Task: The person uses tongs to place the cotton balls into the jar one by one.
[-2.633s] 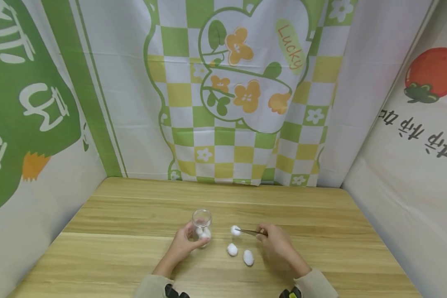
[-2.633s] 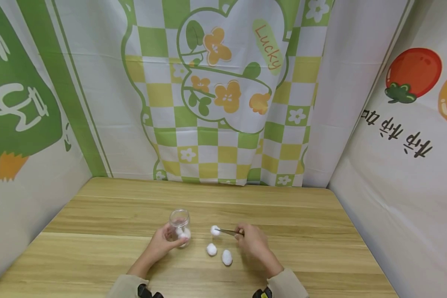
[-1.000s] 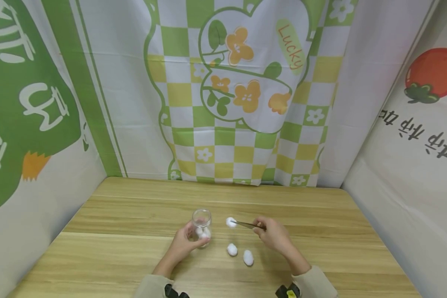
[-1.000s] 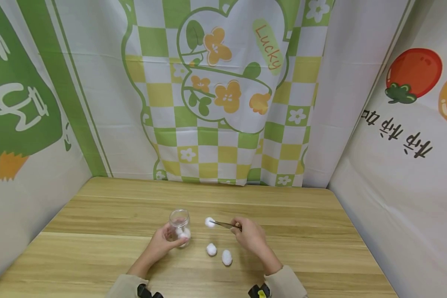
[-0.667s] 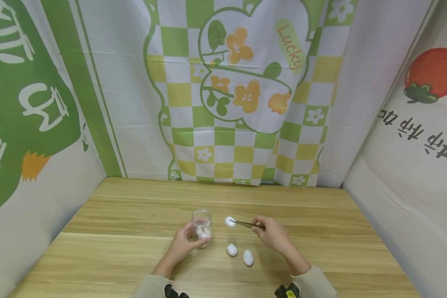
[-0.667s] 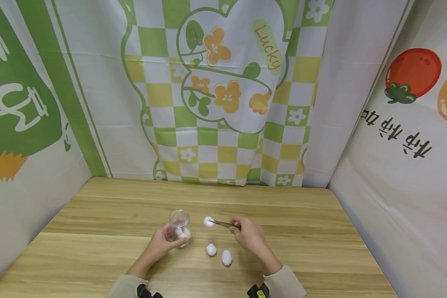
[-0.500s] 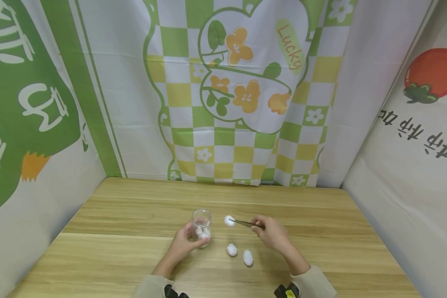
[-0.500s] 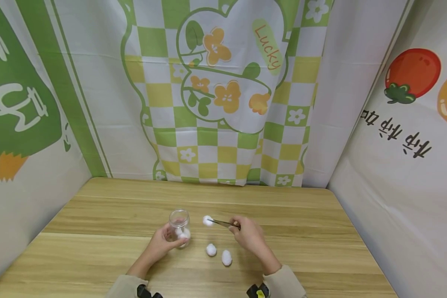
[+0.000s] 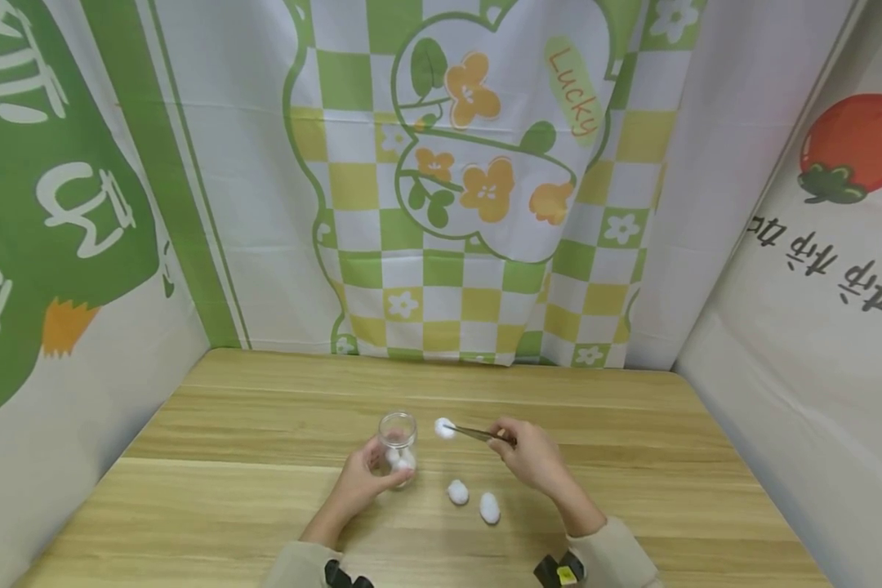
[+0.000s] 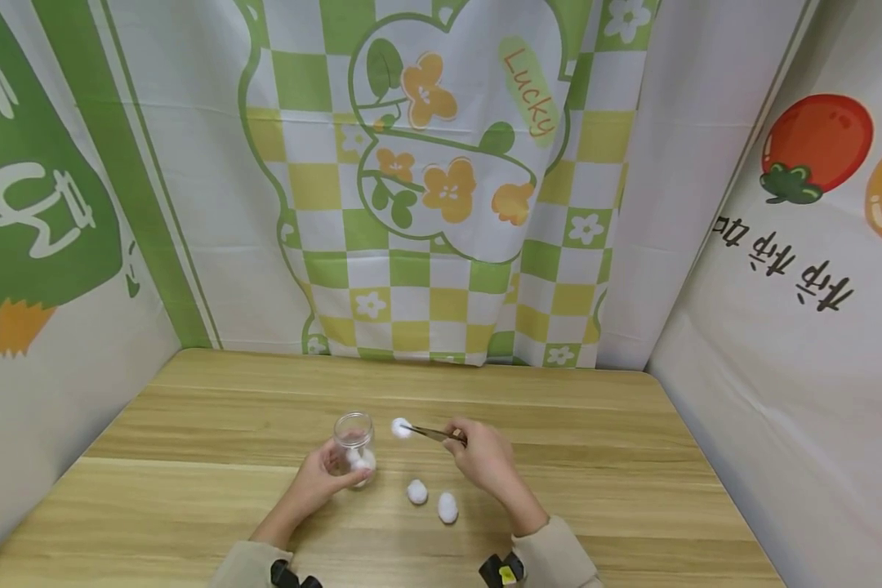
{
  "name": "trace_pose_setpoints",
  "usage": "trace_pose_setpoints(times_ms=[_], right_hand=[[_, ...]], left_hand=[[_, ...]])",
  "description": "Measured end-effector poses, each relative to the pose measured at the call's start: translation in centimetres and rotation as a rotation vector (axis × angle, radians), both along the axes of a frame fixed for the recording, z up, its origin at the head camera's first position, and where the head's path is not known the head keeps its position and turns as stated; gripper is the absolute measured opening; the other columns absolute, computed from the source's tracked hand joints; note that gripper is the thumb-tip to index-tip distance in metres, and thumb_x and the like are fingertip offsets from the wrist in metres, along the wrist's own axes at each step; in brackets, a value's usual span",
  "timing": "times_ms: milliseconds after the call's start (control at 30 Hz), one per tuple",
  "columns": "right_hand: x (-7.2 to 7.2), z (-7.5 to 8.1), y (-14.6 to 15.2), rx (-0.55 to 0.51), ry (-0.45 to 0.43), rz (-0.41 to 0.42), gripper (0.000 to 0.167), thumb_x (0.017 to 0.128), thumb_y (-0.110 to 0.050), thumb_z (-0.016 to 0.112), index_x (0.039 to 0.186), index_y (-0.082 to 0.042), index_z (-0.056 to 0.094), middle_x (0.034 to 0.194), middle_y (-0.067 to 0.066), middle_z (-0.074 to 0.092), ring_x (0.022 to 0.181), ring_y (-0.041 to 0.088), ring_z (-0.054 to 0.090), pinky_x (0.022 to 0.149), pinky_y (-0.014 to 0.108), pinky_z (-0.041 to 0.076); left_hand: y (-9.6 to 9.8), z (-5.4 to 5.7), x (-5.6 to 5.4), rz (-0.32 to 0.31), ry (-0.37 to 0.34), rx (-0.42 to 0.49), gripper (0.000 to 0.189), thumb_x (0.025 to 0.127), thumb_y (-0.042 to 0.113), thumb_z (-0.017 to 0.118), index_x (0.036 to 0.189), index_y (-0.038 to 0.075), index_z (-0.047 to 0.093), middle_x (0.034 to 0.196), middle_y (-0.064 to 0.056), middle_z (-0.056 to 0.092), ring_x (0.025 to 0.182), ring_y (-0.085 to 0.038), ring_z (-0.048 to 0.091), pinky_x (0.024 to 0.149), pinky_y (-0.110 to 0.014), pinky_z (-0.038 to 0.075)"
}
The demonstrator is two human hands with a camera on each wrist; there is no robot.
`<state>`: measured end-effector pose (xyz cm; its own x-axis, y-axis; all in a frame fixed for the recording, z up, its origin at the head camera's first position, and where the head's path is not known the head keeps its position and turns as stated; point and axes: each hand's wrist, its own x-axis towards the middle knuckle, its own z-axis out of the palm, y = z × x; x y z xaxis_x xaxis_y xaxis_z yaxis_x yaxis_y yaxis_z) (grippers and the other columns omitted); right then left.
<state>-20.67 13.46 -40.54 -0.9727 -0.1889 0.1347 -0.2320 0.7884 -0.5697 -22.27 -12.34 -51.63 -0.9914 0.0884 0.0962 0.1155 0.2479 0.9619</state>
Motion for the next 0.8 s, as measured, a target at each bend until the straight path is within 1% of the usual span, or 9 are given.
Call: trace_pose_setpoints(times_ms=[267, 533, 800], right_hand=[[-0.1, 0.5, -0.3, -0.047, 0.003, 0.041, 0.004, 0.089, -0.009, 0.064, 0.092, -0.009, 0.067, 0.064, 0.0, 0.058, 0.054, 0.009, 0.043, 0.046, 0.018, 0.028], [-0.2, 0.9, -0.8, -0.039, 0.014, 0.045, 0.006, 0.089, -0.01, 0.065, 0.094, -0.01, 0.068, 0.064, -0.001, 0.058, 0.054, 0.009, 0.043, 0.047, 0.017, 0.027], [-0.2, 1.2, -1.3, -0.056, 0.024, 0.062, 0.007, 0.089, -0.01, 0.065, 0.095, -0.008, 0.068, 0.066, 0.001, 0.061, 0.056, 0.009, 0.044, 0.049, 0.018, 0.03]], left_hand=[[0.0, -0.1, 0.0, 0.009, -0.002, -0.003, 0.063, 0.075, 0.017, 0.081, 0.131, 0.006, 0.055, 0.131, -0.02, 0.062, 0.122, -0.037, 0.058, 0.108, -0.054, 0.044], [0.1, 0.0, -0.1, 0.012, -0.003, 0.003, 0.064, 0.074, 0.015, 0.082, 0.131, 0.004, 0.055, 0.131, -0.021, 0.062, 0.122, -0.037, 0.058, 0.108, -0.053, 0.044], [0.0, -0.1, -0.1, 0.006, -0.006, -0.002, 0.063, 0.075, 0.015, 0.081, 0.131, 0.004, 0.055, 0.13, -0.019, 0.063, 0.121, -0.035, 0.059, 0.108, -0.052, 0.045]])
